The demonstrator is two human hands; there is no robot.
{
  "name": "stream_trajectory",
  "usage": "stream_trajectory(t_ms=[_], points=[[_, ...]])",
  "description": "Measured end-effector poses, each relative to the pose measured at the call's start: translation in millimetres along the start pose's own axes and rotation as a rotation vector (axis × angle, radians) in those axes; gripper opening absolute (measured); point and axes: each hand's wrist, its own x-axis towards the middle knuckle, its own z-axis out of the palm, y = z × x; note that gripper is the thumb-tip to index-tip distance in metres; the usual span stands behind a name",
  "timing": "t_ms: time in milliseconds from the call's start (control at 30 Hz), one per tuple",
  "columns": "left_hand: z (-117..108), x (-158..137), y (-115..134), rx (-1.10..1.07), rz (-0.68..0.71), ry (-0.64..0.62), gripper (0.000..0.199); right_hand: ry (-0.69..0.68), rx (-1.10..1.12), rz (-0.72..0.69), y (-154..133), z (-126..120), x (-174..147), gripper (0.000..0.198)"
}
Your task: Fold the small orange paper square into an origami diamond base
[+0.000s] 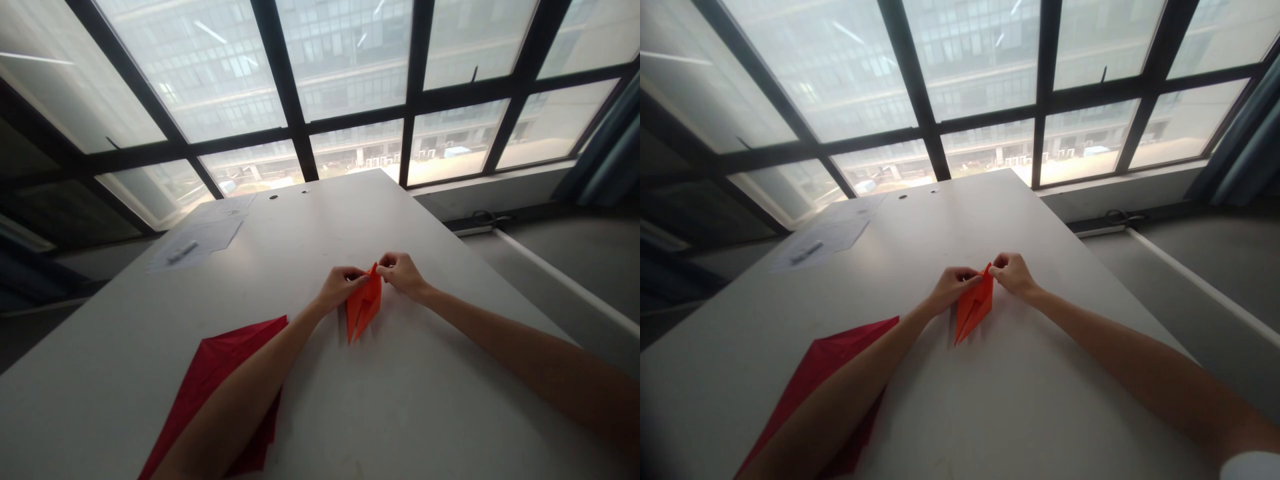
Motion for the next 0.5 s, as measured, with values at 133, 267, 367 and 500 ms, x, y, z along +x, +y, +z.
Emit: stream_trajectory(t_ms=[133, 267, 367, 500], points=[[-0.8, 1.0, -3.3, -0.028, -0.014, -0.01, 0.043, -0.074, 0.125, 0.012, -1.4, 2.5, -2.7, 0.017], [-3.5, 1.8, -5.6, -0.116, -0.025, 0.005, 0.044, -0.176, 0.311, 0.072, -0.2, 0.7, -3.4, 0.029], [-5.1, 1.4, -4.3, -0.131, -0.041, -0.002, 0.046, -0.189, 0.268, 0.056, 0.9, -1.0, -3.0, 0.039], [-6.1, 0.3, -0.9, -0.107, 0.005, -0.047, 0.044, -0.182, 0.235, 0.039, -0.1, 1.3, -3.3, 0.041]])
